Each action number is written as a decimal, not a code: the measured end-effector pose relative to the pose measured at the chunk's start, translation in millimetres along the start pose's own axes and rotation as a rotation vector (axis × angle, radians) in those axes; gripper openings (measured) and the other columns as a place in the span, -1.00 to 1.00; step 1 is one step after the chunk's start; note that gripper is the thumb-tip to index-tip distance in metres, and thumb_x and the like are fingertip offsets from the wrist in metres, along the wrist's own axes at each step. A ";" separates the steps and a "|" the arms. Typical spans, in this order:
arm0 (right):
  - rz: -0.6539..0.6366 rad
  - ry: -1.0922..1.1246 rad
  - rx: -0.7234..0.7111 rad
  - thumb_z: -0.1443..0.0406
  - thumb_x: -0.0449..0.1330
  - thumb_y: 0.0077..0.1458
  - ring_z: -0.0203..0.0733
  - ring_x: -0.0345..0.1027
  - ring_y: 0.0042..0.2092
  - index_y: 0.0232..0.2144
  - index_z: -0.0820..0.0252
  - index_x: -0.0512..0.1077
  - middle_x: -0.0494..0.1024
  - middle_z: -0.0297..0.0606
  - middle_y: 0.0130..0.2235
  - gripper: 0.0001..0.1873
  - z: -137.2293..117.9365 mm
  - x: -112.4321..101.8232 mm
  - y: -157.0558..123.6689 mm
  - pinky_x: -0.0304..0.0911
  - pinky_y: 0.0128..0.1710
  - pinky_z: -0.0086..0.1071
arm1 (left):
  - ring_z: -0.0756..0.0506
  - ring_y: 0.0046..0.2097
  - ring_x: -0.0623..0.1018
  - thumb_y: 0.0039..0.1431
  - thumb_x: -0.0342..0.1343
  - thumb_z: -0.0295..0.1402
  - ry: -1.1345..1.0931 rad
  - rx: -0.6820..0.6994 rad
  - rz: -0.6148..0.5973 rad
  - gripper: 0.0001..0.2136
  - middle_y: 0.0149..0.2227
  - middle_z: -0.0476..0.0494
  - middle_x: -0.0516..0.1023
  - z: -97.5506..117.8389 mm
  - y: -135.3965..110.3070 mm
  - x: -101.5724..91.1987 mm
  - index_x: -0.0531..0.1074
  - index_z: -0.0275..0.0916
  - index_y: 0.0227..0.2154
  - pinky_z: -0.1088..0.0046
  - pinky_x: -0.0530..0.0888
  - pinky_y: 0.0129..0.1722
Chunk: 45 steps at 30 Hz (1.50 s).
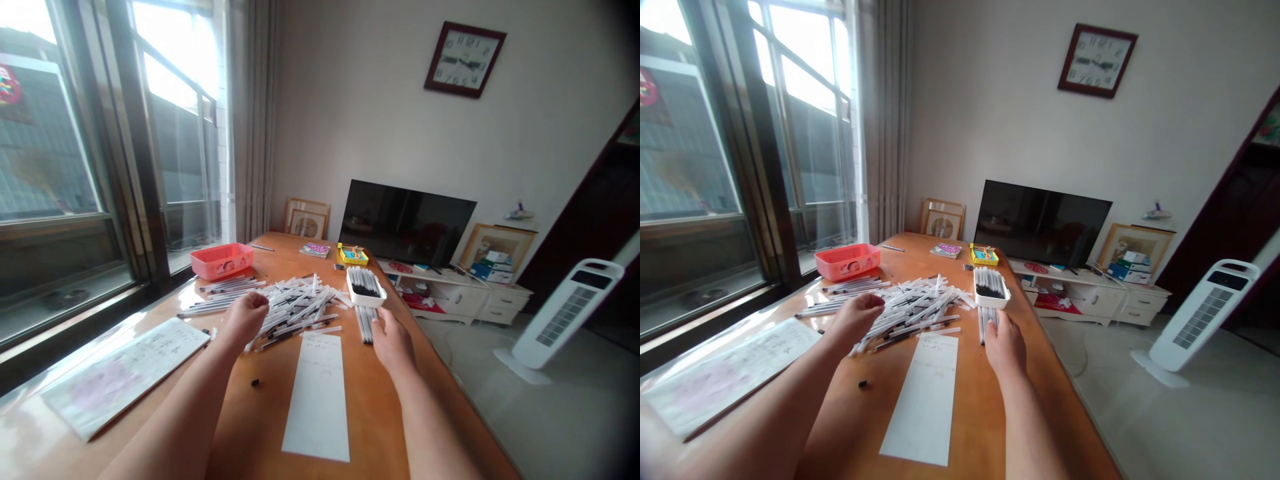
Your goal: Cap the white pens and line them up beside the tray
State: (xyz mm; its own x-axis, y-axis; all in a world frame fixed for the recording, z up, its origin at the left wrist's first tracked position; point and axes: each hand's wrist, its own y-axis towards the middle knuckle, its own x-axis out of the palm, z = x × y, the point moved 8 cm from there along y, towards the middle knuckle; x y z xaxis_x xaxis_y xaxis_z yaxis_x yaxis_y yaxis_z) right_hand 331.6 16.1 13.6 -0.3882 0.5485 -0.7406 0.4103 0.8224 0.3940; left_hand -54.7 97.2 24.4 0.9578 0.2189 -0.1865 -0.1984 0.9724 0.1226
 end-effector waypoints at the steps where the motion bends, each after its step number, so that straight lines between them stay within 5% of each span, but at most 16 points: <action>1: 0.010 0.013 -0.034 0.26 0.01 0.23 0.01 0.39 0.10 0.11 0.16 0.40 0.55 -0.10 0.05 -0.57 -6.3 -2.0 -2.1 0.22 0.07 -0.28 | -0.16 -0.32 0.52 -0.15 0.23 -0.37 0.203 0.037 -0.036 -0.89 -0.46 -0.09 0.56 0.2 0.2 3.3 0.54 -0.17 -0.46 0.40 0.35 -0.33; 4: 0.018 0.039 -0.101 0.25 0.02 0.23 0.02 0.42 0.05 0.05 0.20 0.44 0.58 -0.07 -0.01 -0.60 -19.5 -4.4 -7.8 0.25 0.01 -0.27 | -0.22 -0.18 0.51 -0.07 0.14 -0.39 0.789 0.193 -0.110 -0.86 -0.31 -0.14 0.60 1.8 -1.3 13.6 0.55 -0.12 -0.41 0.34 0.34 -0.25; 7: 0.016 0.045 -0.133 0.25 0.02 0.23 0.01 0.44 0.00 0.04 0.17 0.44 0.59 -0.09 -0.05 -0.62 -25.6 -4.1 -11.0 0.26 -0.06 -0.28 | -0.28 -0.12 0.48 -0.04 0.09 -0.39 1.037 0.283 -0.120 -0.81 -0.20 -0.18 0.59 2.2 -4.6 17.9 0.54 -0.10 -0.34 0.29 0.33 -0.24; 18: 0.036 0.076 -0.194 0.25 0.03 0.24 -0.01 0.44 -0.08 0.00 0.11 0.46 0.61 -0.17 -0.10 -0.66 -36.8 -8.3 -15.7 0.26 -0.14 -0.27 | -0.30 -0.08 0.45 0.01 0.06 -0.40 1.162 0.317 -0.161 -0.82 -0.15 -0.24 0.56 9.7 -16.7 24.7 0.51 -0.15 -0.32 0.24 0.31 -0.18; 26: 0.072 0.163 -0.275 0.27 0.05 0.23 0.00 0.44 -0.03 -0.05 0.15 0.49 0.59 -0.13 -0.05 -0.69 -52.7 -11.7 -21.3 0.32 -0.04 -0.20 | -0.25 -0.18 0.46 0.15 -0.01 -0.34 0.991 0.397 -0.167 -0.82 -0.22 -0.25 0.58 19.1 -18.1 29.9 0.50 -0.17 -0.38 0.30 0.28 -0.25; 35: -0.079 0.253 -0.557 0.33 0.06 0.25 -0.05 0.26 0.23 0.21 0.11 0.34 0.42 -0.13 0.20 -0.52 -107.2 4.6 -52.3 0.22 0.21 -0.13 | -0.05 -0.39 0.38 0.14 0.06 -0.25 0.460 0.438 -0.525 -0.83 -0.45 -0.03 0.49 24.0 -49.5 76.8 0.48 -0.21 -0.39 0.46 0.26 -0.40; 39: -0.165 0.188 -0.576 0.31 0.10 0.26 -0.07 0.39 0.06 0.06 0.07 0.48 0.55 -0.17 0.02 -0.65 -115.0 10.3 -58.7 0.31 0.06 -0.23 | -0.04 -0.37 0.39 0.13 0.10 -0.22 0.286 0.401 -0.674 -0.81 -0.45 -0.02 0.47 32.6 -64.6 88.5 0.49 -0.23 -0.37 0.47 0.31 -0.37; 42: -0.188 0.164 -0.535 0.31 0.12 0.25 -0.13 0.43 -0.11 -0.18 0.07 0.55 0.59 -0.23 -0.19 -0.80 -113.0 8.9 -57.9 0.31 -0.11 -0.33 | -0.07 -0.33 0.45 0.12 0.12 -0.18 0.190 0.353 -0.590 -0.77 -0.39 -0.06 0.53 36.6 -55.6 78.9 0.50 -0.24 -0.30 0.45 0.36 -0.33; 45: -0.126 0.144 -0.479 0.31 0.09 0.26 -0.14 0.42 -0.16 -0.26 0.09 0.52 0.57 -0.24 -0.25 -0.81 -105.7 1.2 -52.4 0.26 -0.18 -0.35 | -0.10 -0.31 0.50 0.12 0.09 -0.18 0.288 0.331 -0.340 -0.76 -0.34 -0.10 0.58 34.0 -35.7 54.7 0.49 -0.23 -0.27 0.43 0.37 -0.31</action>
State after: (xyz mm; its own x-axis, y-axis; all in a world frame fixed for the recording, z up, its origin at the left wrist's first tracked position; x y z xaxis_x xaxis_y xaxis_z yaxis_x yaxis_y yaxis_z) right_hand 222.4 -10.5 49.6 -0.5336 0.4286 -0.7291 -0.0575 0.8417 0.5368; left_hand 11.8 71.7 43.0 0.8514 -0.0446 -0.5226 0.2324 0.9253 0.2998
